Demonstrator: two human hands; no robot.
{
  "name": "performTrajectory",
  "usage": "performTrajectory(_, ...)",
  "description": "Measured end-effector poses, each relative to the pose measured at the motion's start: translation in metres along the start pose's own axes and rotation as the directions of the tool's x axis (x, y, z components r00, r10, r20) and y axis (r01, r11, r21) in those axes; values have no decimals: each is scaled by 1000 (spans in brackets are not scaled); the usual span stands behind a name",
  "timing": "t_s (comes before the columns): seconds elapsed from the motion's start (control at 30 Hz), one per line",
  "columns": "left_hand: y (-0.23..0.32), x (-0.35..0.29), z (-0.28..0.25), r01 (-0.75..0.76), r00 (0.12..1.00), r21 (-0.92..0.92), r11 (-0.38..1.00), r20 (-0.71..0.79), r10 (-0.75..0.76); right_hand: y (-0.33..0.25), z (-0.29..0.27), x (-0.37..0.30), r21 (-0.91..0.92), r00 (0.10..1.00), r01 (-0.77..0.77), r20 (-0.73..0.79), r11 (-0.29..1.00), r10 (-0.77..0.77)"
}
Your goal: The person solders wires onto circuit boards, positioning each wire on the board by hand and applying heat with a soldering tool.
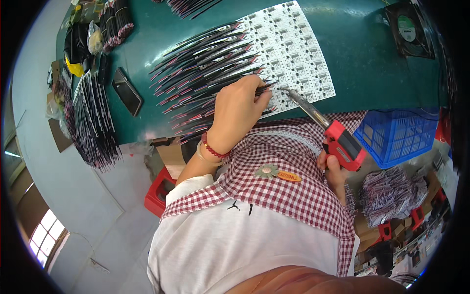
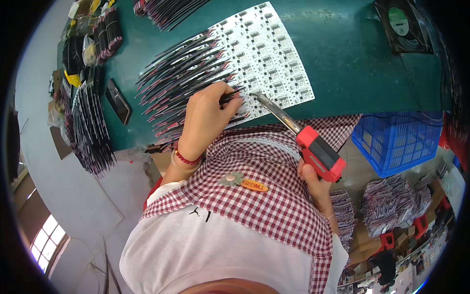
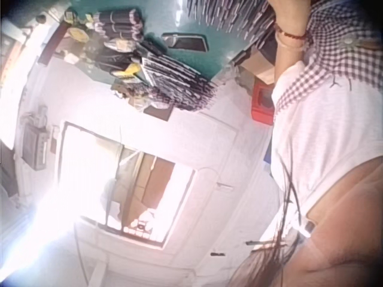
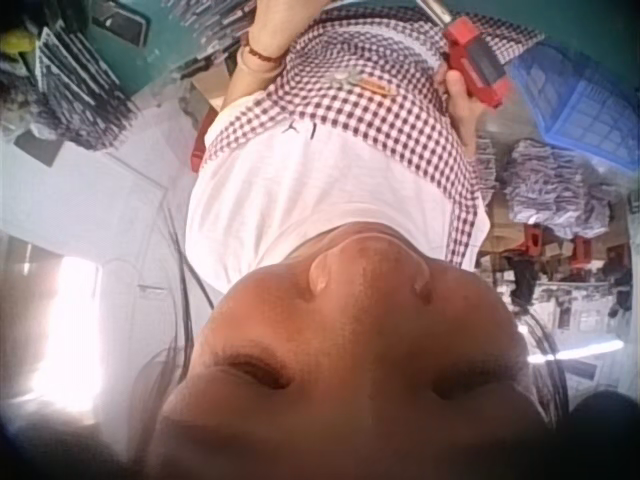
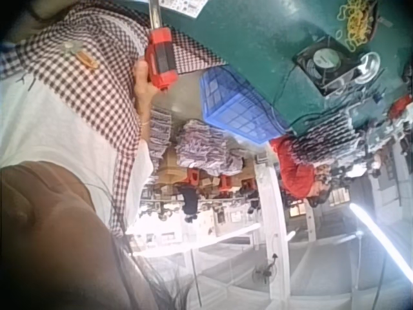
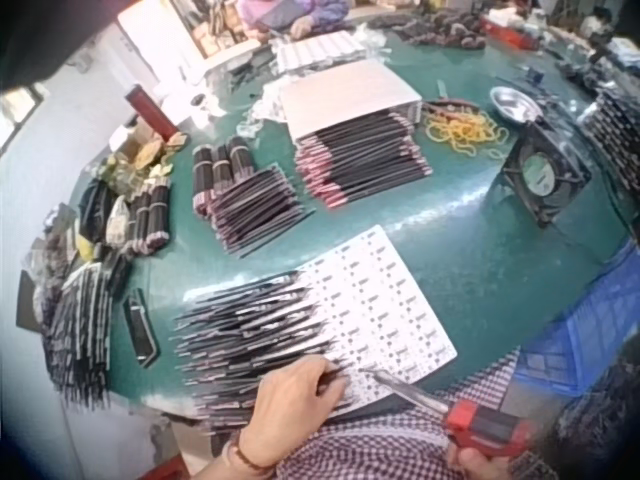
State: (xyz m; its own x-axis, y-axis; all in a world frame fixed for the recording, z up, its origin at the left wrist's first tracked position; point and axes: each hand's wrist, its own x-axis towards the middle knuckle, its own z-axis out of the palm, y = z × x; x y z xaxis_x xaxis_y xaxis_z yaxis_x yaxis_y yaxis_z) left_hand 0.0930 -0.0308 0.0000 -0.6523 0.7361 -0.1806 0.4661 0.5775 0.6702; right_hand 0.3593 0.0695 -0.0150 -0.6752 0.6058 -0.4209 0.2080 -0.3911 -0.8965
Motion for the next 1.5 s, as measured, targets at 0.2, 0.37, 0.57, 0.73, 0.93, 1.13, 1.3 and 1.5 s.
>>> performTrajectory(0.2,4,2,2,-64,998,43,997,-25,66,-1,5,4,-19,1000,10,22,1000,-10)
performTrajectory(0.37,6,1,2,-70,997,43,997,-24,71,-2,6,5,-14,999,8,31,1000,-7)
performTrajectory(0.57,8,2,2,-64,998,51,997,-16,65,2,3,3,-15,1000,-6,25,1000,7)
performTrajectory(0.73,9,3,3,-65,998,67,996,7,65,1,6,3,-55,999,25,29,998,-24)
performTrajectory(0.93,9,2,4,-63,998,86,994,12,62,-4,5,-2,-38,1000,-19,15,999,20)
performTrajectory(1.13,10,3,2,-77,997,90,993,18,76,-15,8,-1,17,1000,-15,10,1000,15)
performTrajectory(1.3,5,1,2,-70,998,18,997,-9,70,-10,7,-2,-25,999,-40,-6,999,40)
performTrajectory(1.5,6,3,1,-64,998,101,993,31,61,-8,8,-2,-51,998,-60,-7,997,60)
